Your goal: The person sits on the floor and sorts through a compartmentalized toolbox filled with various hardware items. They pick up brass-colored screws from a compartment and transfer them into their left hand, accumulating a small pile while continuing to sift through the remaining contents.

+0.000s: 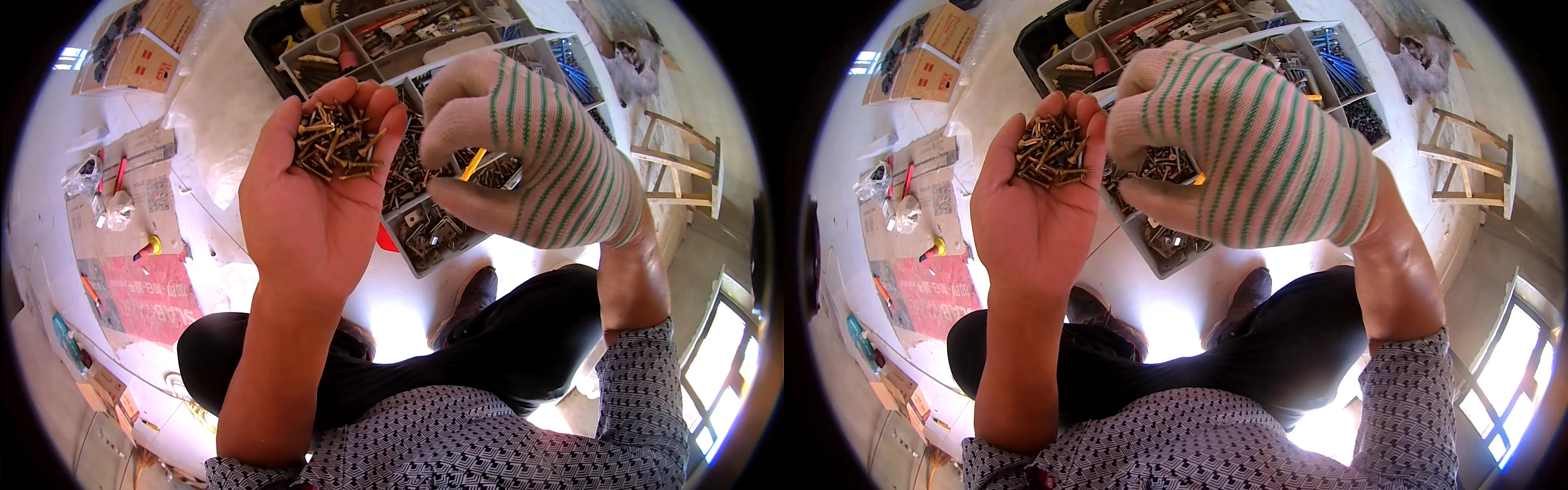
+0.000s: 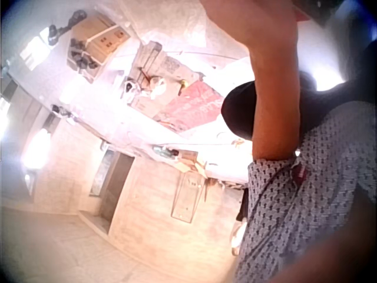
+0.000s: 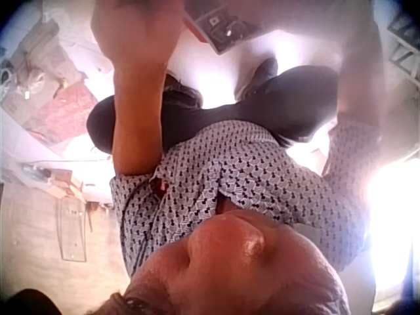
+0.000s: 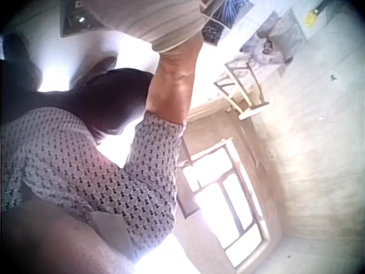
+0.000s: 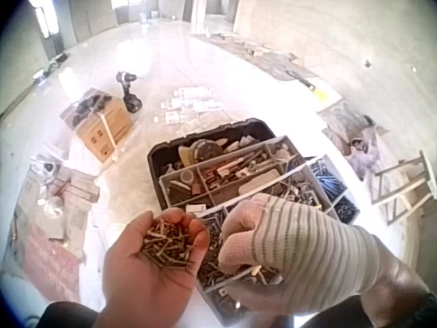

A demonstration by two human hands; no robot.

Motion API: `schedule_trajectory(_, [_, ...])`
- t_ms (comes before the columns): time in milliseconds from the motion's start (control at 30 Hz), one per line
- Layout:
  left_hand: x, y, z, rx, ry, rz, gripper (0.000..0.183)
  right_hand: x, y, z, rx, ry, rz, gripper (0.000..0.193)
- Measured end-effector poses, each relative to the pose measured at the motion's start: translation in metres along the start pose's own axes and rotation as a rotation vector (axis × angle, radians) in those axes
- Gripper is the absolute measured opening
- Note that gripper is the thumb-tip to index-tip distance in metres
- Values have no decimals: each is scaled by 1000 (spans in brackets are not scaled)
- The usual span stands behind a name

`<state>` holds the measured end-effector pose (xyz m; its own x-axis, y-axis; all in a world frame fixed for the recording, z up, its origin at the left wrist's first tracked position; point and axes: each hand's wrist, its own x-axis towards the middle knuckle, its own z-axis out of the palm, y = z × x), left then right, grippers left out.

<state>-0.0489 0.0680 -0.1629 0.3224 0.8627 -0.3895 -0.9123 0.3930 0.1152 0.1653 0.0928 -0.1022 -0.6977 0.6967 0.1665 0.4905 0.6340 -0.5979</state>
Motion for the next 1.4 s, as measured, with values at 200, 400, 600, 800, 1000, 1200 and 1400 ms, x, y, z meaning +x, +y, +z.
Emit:
schedule_trajectory(200, [0, -4, -3, 24, -37, -22, 44, 12, -3, 25, -140, 211, -64, 27])
schedule_trajectory(400, [-2, -6, -4, 19, -44, -21, 44, 14, -3, 31, -293, 226, -21, 27])
schedule_trajectory(600, [-1, -4, -8, 28, -69, -36, 45, 17, -4, 33, -313, 222, -65, 32])
schedule_trajectory(800, [-4, -6, -2, 69, 24, -37, 44, 18, -8, 36, -306, 229, -46, 34])
schedule_trajectory(1000, [-5, -9, -2, 99, 92, -26, 43, 19, -5, 44, -278, 267, -60, 29])
schedule_trajectory(1200, [-3, -12, -4, 61, 40, -29, 43, 17, -4, 45, -222, 280, -48, 30])
schedule_trajectory(1400, [-4, -11, 0, 55, 26, -12, 46, 16, -1, 41, -259, 265, -110, 31])
